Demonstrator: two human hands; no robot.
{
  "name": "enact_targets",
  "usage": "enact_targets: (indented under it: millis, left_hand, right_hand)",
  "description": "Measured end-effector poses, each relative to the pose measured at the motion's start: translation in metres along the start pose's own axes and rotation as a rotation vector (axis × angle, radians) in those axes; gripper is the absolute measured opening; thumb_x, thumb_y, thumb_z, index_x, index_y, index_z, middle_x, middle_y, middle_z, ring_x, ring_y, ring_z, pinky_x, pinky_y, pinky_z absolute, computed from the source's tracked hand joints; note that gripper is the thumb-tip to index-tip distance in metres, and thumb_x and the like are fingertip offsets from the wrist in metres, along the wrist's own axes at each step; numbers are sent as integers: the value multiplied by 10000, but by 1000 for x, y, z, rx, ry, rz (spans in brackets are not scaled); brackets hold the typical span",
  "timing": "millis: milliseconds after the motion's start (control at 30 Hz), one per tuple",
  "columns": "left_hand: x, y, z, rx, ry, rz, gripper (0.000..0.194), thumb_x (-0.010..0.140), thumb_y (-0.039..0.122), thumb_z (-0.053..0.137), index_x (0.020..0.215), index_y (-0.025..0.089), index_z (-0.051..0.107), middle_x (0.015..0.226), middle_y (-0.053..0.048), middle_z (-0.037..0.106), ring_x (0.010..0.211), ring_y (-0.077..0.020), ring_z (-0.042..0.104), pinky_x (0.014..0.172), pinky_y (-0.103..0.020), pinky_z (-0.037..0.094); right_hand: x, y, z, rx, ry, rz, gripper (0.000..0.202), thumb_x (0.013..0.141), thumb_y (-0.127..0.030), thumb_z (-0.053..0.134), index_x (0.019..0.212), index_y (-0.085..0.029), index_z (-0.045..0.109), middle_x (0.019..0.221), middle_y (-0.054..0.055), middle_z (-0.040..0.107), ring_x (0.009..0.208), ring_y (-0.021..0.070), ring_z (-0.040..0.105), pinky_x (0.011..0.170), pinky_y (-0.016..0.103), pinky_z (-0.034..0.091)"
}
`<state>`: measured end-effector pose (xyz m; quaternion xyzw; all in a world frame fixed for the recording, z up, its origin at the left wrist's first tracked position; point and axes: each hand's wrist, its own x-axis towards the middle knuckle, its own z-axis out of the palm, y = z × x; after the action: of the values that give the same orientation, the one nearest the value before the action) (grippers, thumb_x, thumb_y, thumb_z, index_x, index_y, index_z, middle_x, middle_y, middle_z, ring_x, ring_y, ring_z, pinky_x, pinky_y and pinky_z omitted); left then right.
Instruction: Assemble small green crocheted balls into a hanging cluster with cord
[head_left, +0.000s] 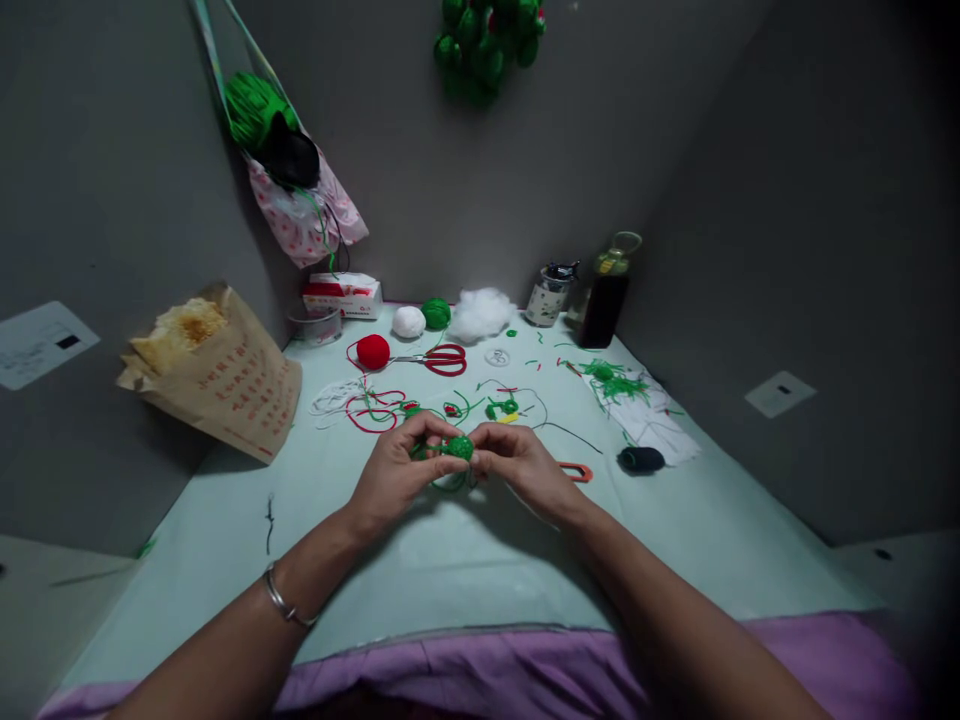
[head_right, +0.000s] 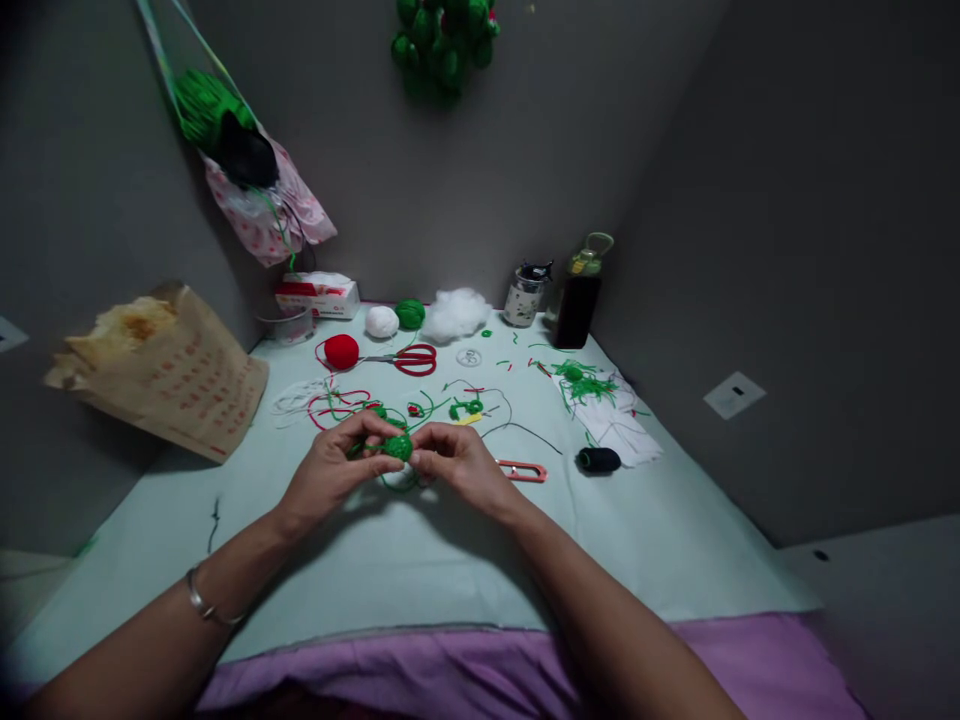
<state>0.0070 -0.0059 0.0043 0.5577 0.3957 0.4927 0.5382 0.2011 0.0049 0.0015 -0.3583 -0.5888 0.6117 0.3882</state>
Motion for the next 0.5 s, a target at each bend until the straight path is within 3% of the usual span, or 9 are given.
enact_targets:
  millis: [100,267,500]
  left_hand:
    - [-1,-1,1,15,-11,26,207,669,203,860,824,178,725,687,60,452,637,-93,439,611,-223,358]
    - [1,-8,-1,8,-74,65,207,727,256,838,876,187,711,838,3,603,801,-149,575,739,-261,446]
    - [4,-13,0,49,-82,112,217,746,246,821,941,212,730,952,-25,649,935,-188,616,876,-304,462]
  right_hand:
    - [0,-1,2,17,2,-12,183,775,-299,783,821,-144,698,669,-15,620,604,104,539,619,243,438]
    - [-1,-3,8,90,-31,6,246,766,-271,799,952,-157,686,745,-10,661,625,112,603,636,250,488]
    - [-2,-5,1,277,-18,129,242,803,-233,739,1009,-192,619,830,-6,694,722,125,678,786,285,532]
